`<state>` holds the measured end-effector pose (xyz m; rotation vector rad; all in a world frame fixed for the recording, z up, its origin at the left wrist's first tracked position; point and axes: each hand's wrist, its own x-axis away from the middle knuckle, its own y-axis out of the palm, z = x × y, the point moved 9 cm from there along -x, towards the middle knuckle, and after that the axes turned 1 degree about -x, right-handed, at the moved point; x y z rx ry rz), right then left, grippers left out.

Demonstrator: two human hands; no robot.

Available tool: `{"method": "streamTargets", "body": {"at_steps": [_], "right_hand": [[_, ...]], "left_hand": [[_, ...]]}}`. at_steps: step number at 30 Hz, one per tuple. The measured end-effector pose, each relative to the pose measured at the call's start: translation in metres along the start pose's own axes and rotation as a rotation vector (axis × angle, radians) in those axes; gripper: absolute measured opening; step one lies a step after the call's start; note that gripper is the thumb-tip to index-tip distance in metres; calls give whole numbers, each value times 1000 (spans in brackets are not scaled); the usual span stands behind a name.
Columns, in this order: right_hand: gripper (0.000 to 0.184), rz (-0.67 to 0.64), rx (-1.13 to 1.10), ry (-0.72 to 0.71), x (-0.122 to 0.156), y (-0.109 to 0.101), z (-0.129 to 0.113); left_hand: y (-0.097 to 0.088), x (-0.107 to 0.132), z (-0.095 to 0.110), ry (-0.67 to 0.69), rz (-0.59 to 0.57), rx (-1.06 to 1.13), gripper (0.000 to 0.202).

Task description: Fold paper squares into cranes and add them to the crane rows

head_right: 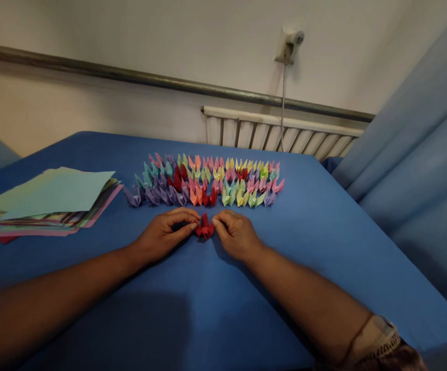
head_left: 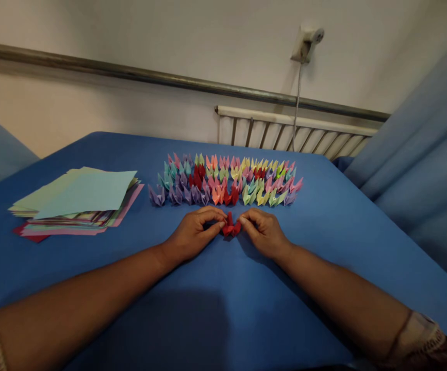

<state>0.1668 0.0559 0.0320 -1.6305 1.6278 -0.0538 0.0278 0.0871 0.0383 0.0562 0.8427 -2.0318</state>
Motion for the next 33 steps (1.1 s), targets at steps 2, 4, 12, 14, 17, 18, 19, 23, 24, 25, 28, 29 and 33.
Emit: {"method": "streamTargets", "body": {"at_steps": [2,4,12,14,17,18,19,23,24,25,28,29,33], "right_hand": [[8,1,-6,32,1,2,4],[7,-20,-13,41,1,6,7],[12,-122,-65,-78,2,11,-6],[12,-169,-83,-120,3,13,-13],[11,-196,-102,-152,5,13,-18],[11,-199,-107,-153,5,13,-18],[11,-199,-108,-150,5,13,-18],[9,-198,-103,-139,5,14,-15],[9,-199,-104,-139,5,15,-15],[9,-202,-104,-140,5,15,-15],[8,-194,-108,-146,6,15,-17],[8,-193,-109,-147,6,15,-17],[8,-205,-107,-146,6,16,-18]], "left_hand": [[0,0,1,-9,-12,4,16],[-1,-1,-2,-47,-8,2,20],[-1,-5,-27,-215,-47,101,35],[2,-6,-26,-190,-95,133,34],[7,-6,-24,-160,-163,188,28],[9,-6,-24,-159,-178,207,25],[10,-6,-25,-166,-188,226,22],[12,-4,-27,-198,-190,274,18],[12,-4,-27,-190,-193,276,18],[13,-4,-26,-179,-198,277,18],[14,-3,-23,-164,-208,303,17],[14,-3,-23,-170,-210,317,18],[13,-1,-22,-200,-204,374,21]]}}
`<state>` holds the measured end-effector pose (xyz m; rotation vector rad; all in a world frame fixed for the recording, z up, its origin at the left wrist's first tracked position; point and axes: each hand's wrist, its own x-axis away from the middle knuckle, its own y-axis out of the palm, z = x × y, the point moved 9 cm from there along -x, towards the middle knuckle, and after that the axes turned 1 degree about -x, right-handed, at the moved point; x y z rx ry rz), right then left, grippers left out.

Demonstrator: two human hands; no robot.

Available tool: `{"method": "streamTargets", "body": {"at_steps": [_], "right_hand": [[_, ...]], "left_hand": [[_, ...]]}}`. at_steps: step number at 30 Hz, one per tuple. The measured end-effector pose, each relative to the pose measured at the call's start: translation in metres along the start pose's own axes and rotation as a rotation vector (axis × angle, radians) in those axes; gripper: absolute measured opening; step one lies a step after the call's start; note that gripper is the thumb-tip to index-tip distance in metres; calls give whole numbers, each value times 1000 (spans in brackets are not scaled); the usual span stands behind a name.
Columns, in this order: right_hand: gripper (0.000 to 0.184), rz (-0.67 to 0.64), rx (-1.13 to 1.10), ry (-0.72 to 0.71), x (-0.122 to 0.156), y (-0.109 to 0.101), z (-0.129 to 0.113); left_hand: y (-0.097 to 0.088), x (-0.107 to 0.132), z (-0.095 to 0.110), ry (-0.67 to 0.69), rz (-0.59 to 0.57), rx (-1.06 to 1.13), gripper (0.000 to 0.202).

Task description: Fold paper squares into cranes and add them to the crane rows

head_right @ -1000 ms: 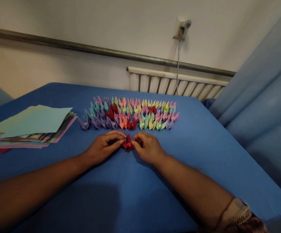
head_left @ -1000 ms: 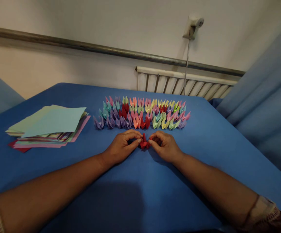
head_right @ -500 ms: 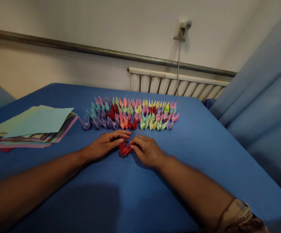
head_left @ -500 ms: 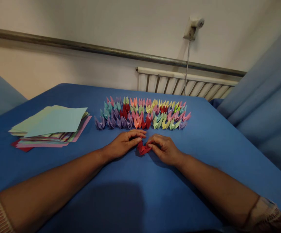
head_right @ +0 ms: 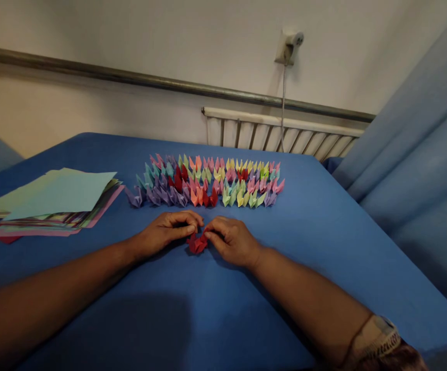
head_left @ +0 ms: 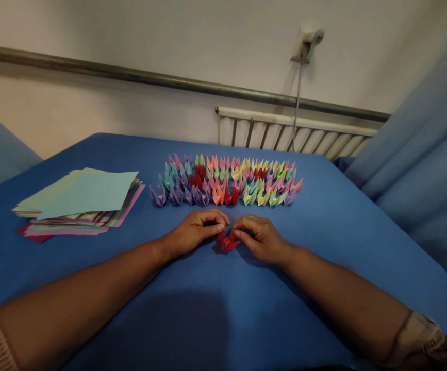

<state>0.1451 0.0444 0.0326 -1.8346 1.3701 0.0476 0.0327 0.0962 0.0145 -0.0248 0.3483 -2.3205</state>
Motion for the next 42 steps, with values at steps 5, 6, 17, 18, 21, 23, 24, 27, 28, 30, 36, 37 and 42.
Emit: {"method": "streamTargets", "body": {"at_steps": [5,6,17,18,21,23,24,27,28,30,36,37,42], "right_hand": [[9,1,-12,-16,-1,1,-3],[10,-2,-6,-19,-2,1,-4],[16,222,202,113,38,-85,22],[16,300,237,182,51,-106,38],[18,542,357,363,90,-167,85],[22,638,389,456,108,-196,116],[23,642,382,492,112,-203,130],[25,608,368,508,108,-209,156],[25,588,361,508,104,-206,161],[25,550,341,505,97,-199,168],[26,473,317,510,90,-183,170],[25,464,318,509,90,-182,169],[25,434,312,505,86,-178,169]], "left_hand": [[0,1,2,-29,-1,-40,26],[0,1,3,-35,3,-70,29],[-11,-1,0,-46,115,-248,35],[-11,-1,-1,-47,112,-248,35],[-10,-2,-5,-62,116,-238,34],[-10,-2,-7,-79,121,-223,34],[-10,-2,-8,-85,121,-216,34],[-10,-3,-10,-91,117,-199,32],[-10,-3,-10,-91,119,-196,31],[-11,-2,-11,-96,124,-193,29],[-12,-2,-10,-84,124,-217,27],[-12,-3,-10,-79,121,-223,27],[-12,-3,-8,-79,121,-241,26]]}}
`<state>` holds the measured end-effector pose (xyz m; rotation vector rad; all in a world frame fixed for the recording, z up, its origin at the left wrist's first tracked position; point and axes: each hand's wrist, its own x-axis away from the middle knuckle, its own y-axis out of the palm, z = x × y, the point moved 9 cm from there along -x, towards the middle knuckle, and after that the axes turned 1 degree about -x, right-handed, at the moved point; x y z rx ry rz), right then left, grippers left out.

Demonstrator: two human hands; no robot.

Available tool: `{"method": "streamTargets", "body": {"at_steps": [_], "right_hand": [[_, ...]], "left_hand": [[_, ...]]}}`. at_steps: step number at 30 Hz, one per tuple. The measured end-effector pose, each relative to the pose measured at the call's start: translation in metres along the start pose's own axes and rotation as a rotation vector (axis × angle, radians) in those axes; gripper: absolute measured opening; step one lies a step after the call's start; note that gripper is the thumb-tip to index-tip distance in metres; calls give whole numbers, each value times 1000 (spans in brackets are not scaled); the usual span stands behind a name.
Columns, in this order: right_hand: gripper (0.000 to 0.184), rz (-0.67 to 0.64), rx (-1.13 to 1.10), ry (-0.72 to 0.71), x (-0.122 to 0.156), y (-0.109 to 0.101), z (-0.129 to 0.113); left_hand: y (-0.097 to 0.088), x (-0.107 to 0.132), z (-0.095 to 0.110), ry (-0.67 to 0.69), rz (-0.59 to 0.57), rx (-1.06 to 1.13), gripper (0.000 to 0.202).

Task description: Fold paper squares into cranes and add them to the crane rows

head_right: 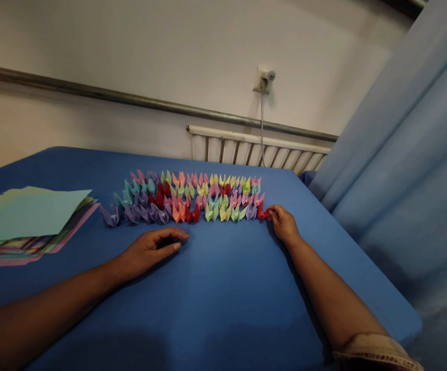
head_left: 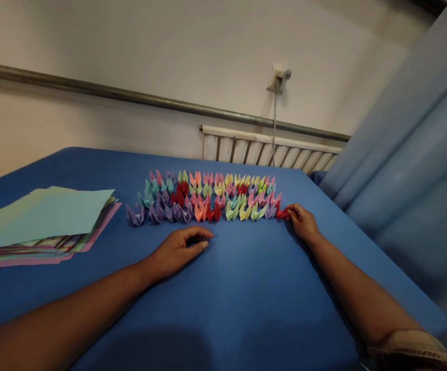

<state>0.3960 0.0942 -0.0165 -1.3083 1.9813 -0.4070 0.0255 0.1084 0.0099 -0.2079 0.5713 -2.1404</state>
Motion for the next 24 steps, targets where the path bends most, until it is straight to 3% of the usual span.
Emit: {"method": "streamTargets", "body": {"at_steps": [9,16,19,24], "right_hand": [[22,-20,-18,23,0,4,5],[29,43,-32,59,5,0,6],[29,138,-2,91,8,-14,7],[27,401,64,161,18,-54,1]], "left_hand": [[0,0,0,0,3,-19,25],[0,0,-2,0,-8,-23,25],[1,-1,-2,15,-10,-24,24],[3,-2,4,51,-11,-83,25]]}}
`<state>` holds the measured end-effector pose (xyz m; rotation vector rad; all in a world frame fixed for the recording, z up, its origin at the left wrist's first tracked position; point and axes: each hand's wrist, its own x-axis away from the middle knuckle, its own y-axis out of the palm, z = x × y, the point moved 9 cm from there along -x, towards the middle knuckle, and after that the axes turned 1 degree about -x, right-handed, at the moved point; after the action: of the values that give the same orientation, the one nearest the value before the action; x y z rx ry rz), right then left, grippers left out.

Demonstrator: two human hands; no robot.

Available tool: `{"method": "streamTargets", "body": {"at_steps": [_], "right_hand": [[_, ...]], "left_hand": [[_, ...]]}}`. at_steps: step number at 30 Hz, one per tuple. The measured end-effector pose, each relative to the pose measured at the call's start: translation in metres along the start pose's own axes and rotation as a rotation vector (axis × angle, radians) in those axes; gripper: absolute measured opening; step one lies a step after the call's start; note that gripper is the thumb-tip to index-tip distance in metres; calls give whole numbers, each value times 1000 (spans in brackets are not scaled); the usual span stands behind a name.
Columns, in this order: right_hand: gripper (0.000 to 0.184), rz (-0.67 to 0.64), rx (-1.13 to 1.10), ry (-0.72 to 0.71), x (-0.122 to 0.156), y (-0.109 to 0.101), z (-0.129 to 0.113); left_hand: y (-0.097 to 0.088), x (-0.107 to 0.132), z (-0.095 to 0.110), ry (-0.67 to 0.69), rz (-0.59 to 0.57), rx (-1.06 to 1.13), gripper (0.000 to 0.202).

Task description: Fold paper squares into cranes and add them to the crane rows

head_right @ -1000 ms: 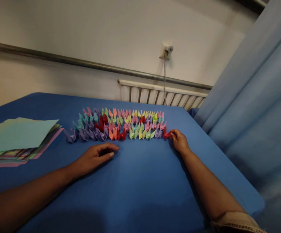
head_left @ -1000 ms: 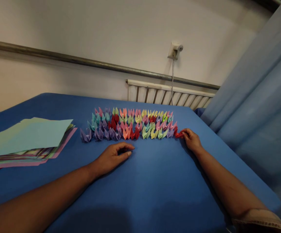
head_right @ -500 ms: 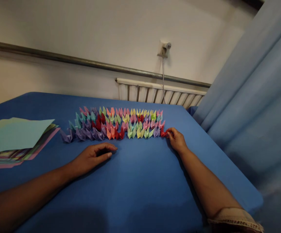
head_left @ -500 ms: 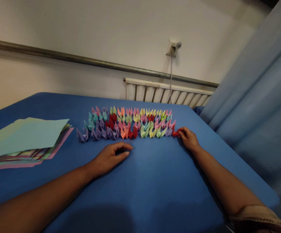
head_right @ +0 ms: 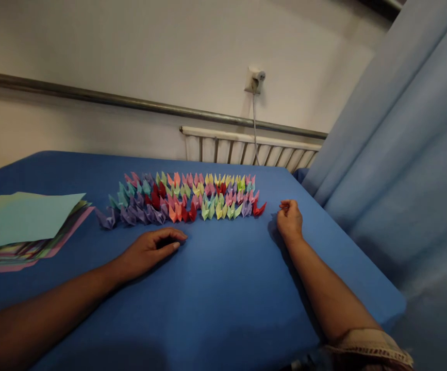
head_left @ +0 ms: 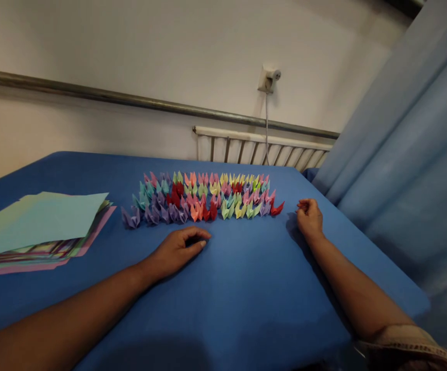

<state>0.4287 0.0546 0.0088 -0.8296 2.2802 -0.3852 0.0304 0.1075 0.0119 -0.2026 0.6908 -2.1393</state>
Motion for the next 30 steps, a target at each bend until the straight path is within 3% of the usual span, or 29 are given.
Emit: {"method": "streamTargets", "body": {"at_steps": [2,4,9,10,12,14,18,30], "right_hand": [[25,32,-9,-11,13,-5,-19],[24,-38,-45,-48,39,8,-53],[26,-506,-294,-204,137,98,-182],[22,-567,-308,-257,152,115,-205],[15,-566,-297,-343,165,135,-234],[15,-516,-294,-424,165,144,-247],[15,-592,-308,-562,163,150,-247],[21,-663,-407,-530,163,153,-244]], "left_hand": [[2,-1,4,24,-4,-41,24],[4,-1,7,62,-16,-79,22],[10,-2,11,158,-52,-81,21],[11,-2,11,174,-68,-54,21],[10,-3,9,184,-64,1,23],[4,-5,5,163,-11,23,24],[0,-7,0,145,30,8,22],[-2,-3,-1,126,7,-78,24]]}}
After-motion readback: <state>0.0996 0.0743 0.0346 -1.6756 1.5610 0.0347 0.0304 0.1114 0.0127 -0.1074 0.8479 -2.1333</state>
